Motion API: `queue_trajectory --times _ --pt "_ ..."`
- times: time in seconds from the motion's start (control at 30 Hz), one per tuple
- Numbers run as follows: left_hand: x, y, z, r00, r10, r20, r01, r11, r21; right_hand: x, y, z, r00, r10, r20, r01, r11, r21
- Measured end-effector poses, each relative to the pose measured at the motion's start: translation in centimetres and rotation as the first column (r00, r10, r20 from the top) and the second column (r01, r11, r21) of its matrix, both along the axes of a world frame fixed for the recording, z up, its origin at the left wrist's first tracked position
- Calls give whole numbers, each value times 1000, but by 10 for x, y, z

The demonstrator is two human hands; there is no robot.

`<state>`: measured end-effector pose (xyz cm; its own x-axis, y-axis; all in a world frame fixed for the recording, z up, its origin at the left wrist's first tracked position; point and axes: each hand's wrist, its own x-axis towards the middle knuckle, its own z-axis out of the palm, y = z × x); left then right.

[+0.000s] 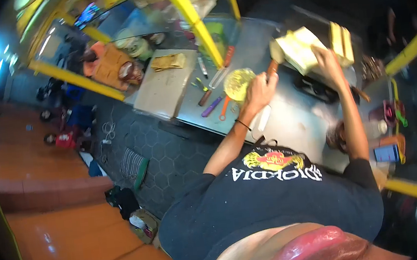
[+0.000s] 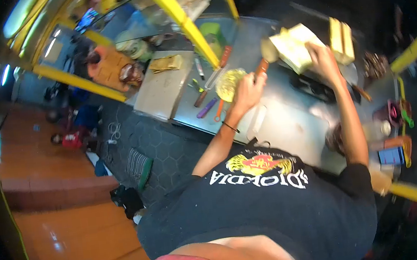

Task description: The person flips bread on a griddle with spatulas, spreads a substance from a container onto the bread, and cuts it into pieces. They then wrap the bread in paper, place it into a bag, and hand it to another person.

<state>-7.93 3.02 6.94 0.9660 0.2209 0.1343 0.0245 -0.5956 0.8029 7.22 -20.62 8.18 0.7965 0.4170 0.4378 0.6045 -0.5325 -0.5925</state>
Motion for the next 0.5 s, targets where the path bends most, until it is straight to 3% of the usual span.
queue_trajectory --times 0.03,0.07,0.1,0.13,0.2,0.27,0.3,0.33,0.4,0.47,0.5 --pt "0 -2 -2 1000 0 -7 0 1000 -4 -2 3 14 964 -214 -155 189 968 -162" --pt "0 -4 -2 1000 0 -15 0 1000 -9 20 -2 -30 980 -195 -38 193 981 -33" --pt "1 -5 -3 1000 -5 -24 6 1000 16 7 3 -22 981 -43 -191 30 997 -69" --pt "1 -6 -1 1000 1 -23 0 999 41 0 7 -34 992 8 -127 -23 993 -117" --pt "-3 -5 7 998 -18 -67 13 998 -69 -25 13 0 982 104 -158 -113 992 -52" --pt "-2 -3 4 998 -15 -62 10 996 -87 12 -5 -20 973 0 -229 24 995 101" --pt "-3 -4 6 997 -19 -70 14 998 -64 24 -12 -19 987 0 -161 42 965 259" --pt "-5 -5 6 997 -23 -80 20 999 -41 31 -15 -21 947 -233 -223 276 943 186" --pt "-7 -7 -1 998 -36 -52 33 998 -56 34 -11 -41 932 -120 -343 150 987 62" --pt "-4 -7 -3 998 -25 -62 21 998 -58 4 8 -41 994 77 -77 -77 997 5" --pt "-4 -6 -6 999 -17 -37 14 996 -83 1 9 -25 984 49 -171 -39 997 59"
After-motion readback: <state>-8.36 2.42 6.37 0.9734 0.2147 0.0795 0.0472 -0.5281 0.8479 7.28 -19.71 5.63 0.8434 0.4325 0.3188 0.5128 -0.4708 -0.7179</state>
